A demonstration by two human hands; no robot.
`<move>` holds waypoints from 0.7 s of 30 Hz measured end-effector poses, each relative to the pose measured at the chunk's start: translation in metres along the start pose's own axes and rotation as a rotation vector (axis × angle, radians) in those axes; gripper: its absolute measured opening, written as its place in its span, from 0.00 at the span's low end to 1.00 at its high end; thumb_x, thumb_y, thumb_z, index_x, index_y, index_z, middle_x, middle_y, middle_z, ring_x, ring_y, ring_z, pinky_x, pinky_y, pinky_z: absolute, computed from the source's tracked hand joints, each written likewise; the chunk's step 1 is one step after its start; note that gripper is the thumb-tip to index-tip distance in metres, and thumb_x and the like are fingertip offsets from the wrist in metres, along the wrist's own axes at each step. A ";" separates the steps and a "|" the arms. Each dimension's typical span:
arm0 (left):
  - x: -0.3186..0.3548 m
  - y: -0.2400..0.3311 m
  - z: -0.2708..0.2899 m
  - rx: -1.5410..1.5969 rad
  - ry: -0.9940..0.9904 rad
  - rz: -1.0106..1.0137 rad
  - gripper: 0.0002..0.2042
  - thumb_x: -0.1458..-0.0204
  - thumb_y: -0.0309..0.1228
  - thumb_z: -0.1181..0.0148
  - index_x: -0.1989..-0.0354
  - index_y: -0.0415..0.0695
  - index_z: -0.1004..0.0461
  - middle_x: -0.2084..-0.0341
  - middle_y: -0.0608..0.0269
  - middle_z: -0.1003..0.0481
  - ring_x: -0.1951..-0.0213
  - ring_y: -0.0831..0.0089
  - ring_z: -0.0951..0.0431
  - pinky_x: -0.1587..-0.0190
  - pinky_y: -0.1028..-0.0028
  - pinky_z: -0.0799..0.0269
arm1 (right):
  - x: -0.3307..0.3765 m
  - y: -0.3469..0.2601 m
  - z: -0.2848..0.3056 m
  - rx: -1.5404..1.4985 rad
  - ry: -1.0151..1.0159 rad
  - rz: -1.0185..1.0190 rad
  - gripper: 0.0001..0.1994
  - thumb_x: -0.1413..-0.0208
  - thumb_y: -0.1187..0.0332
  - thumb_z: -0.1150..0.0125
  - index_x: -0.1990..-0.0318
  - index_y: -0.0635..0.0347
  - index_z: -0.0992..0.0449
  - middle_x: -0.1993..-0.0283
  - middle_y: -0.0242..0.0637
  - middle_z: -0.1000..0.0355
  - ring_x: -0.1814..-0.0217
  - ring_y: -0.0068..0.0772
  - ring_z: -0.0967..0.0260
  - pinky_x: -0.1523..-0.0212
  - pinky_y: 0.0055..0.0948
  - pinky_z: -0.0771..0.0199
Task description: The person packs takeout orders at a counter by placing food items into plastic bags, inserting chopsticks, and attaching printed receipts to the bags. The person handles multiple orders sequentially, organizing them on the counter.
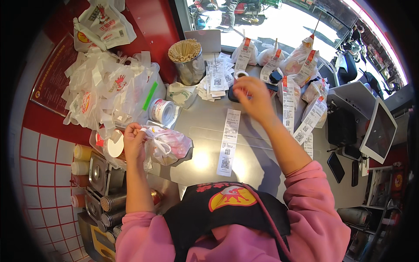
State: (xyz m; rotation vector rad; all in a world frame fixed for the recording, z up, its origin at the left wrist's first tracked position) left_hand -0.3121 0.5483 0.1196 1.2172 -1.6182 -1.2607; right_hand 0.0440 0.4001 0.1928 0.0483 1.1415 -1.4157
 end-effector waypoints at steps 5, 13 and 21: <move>-0.003 -0.007 0.003 -0.044 0.049 -0.015 0.09 0.52 0.16 0.47 0.63 0.41 0.33 0.78 0.71 0.31 0.78 0.86 0.35 0.74 0.85 0.40 | -0.032 0.126 0.077 0.654 -0.324 -0.302 0.21 0.57 0.77 0.42 0.52 0.52 0.25 0.51 0.44 0.28 0.49 0.50 0.32 0.50 0.40 0.33; 0.012 -0.002 0.014 -0.283 0.164 -0.036 0.11 0.50 0.17 0.52 0.58 0.40 0.33 0.71 0.69 0.31 0.72 0.85 0.34 0.68 0.84 0.38 | -0.037 0.138 0.048 0.763 -0.770 -0.183 0.18 0.55 0.67 0.37 0.54 0.61 0.25 0.62 0.48 0.25 0.58 0.47 0.27 0.58 0.37 0.28; 0.045 0.033 -0.010 -0.582 0.282 -0.351 0.17 0.53 0.18 0.49 0.52 0.38 0.35 0.63 0.64 0.31 0.65 0.78 0.34 0.60 0.77 0.38 | -0.027 0.139 0.057 0.879 -0.511 -0.475 0.25 0.52 0.47 0.40 0.63 0.64 0.24 0.69 0.45 0.24 0.63 0.46 0.26 0.64 0.40 0.28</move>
Point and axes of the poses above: each hand's wrist, its own x-axis away from the middle knuckle, its own z-axis out of the back of the hand, y = z × x, the point moved 9 cm from there along -x, towards the middle knuckle
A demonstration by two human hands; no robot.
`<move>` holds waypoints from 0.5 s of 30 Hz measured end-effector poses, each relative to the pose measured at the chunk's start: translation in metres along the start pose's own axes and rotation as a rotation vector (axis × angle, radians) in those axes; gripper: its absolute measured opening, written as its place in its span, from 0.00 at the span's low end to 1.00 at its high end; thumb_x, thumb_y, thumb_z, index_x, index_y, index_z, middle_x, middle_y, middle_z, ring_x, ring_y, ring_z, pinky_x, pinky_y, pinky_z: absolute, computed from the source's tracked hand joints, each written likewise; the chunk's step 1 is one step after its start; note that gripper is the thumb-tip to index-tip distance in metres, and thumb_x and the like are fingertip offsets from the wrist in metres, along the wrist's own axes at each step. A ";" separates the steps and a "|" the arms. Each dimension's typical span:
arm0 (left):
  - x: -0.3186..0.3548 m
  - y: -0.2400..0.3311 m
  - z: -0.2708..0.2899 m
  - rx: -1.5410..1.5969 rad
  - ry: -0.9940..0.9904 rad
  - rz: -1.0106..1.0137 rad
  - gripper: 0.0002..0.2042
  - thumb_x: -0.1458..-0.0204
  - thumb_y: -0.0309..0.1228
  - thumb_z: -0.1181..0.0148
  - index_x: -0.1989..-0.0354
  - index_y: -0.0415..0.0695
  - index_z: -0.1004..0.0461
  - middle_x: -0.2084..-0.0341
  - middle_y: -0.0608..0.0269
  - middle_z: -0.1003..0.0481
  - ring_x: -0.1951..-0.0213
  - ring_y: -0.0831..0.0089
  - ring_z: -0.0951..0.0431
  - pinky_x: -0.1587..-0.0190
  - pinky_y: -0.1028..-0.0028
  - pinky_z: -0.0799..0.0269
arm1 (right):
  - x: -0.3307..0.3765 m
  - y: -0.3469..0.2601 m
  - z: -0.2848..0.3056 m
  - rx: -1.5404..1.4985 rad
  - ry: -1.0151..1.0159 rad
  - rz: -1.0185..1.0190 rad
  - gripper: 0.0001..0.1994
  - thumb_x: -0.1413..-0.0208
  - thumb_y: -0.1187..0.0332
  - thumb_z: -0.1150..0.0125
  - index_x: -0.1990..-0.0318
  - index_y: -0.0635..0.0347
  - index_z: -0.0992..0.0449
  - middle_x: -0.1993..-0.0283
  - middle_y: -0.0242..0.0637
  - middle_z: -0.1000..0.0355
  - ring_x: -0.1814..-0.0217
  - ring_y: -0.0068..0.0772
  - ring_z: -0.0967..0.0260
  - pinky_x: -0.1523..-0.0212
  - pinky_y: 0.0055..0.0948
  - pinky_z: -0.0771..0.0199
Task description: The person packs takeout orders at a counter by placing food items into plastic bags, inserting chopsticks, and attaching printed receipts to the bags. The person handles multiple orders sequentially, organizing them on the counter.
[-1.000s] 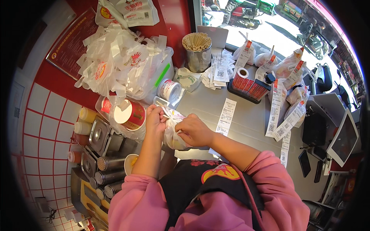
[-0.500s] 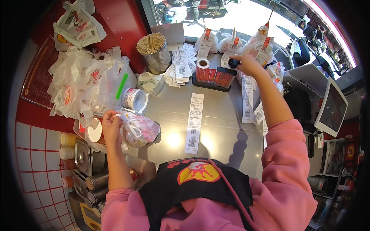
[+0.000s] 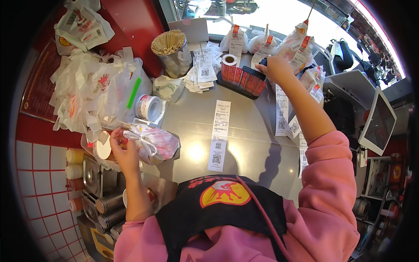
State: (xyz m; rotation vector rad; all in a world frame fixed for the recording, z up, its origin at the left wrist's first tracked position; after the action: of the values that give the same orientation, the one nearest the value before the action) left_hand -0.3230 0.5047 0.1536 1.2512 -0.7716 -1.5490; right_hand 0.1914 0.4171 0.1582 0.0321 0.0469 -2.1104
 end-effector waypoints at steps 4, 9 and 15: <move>0.047 0.059 -0.024 -0.122 0.083 -0.503 0.17 0.55 0.20 0.46 0.54 0.38 0.34 0.63 0.58 0.31 0.62 0.67 0.32 0.56 0.69 0.37 | 0.042 0.024 -0.005 -0.313 0.293 -0.186 0.23 0.54 0.46 0.37 0.68 0.62 0.25 0.71 0.43 0.25 0.65 0.46 0.27 0.65 0.41 0.29; 0.110 0.024 -0.166 -0.075 -0.632 -0.339 0.11 0.57 0.24 0.41 0.63 0.41 0.28 0.66 0.55 0.30 0.60 0.56 0.30 0.54 0.65 0.36 | 0.069 0.012 -0.054 -0.424 0.218 -0.227 0.13 0.56 0.59 0.34 0.71 0.58 0.27 0.64 0.40 0.27 0.63 0.45 0.29 0.66 0.39 0.31; 0.084 -0.051 -0.275 -0.422 -0.674 -0.085 0.16 0.54 0.34 0.39 0.56 0.44 0.27 0.61 0.54 0.27 0.56 0.58 0.29 0.53 0.63 0.34 | 0.134 -0.062 -0.041 -0.555 0.378 0.519 0.07 0.57 0.73 0.37 0.73 0.61 0.30 0.61 0.37 0.28 0.63 0.45 0.31 0.65 0.37 0.30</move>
State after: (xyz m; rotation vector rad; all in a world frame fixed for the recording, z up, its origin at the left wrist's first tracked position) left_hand -0.0745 0.4683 0.0035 0.4466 -0.7469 -2.1029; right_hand 0.0696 0.3358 0.1124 0.0992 0.7643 -1.4911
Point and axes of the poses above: each hand's wrist, its own x-axis away from the middle knuckle, its own z-axis out of the back of the hand, y = z × x, the point moved 9 cm from there along -x, towards the middle knuckle
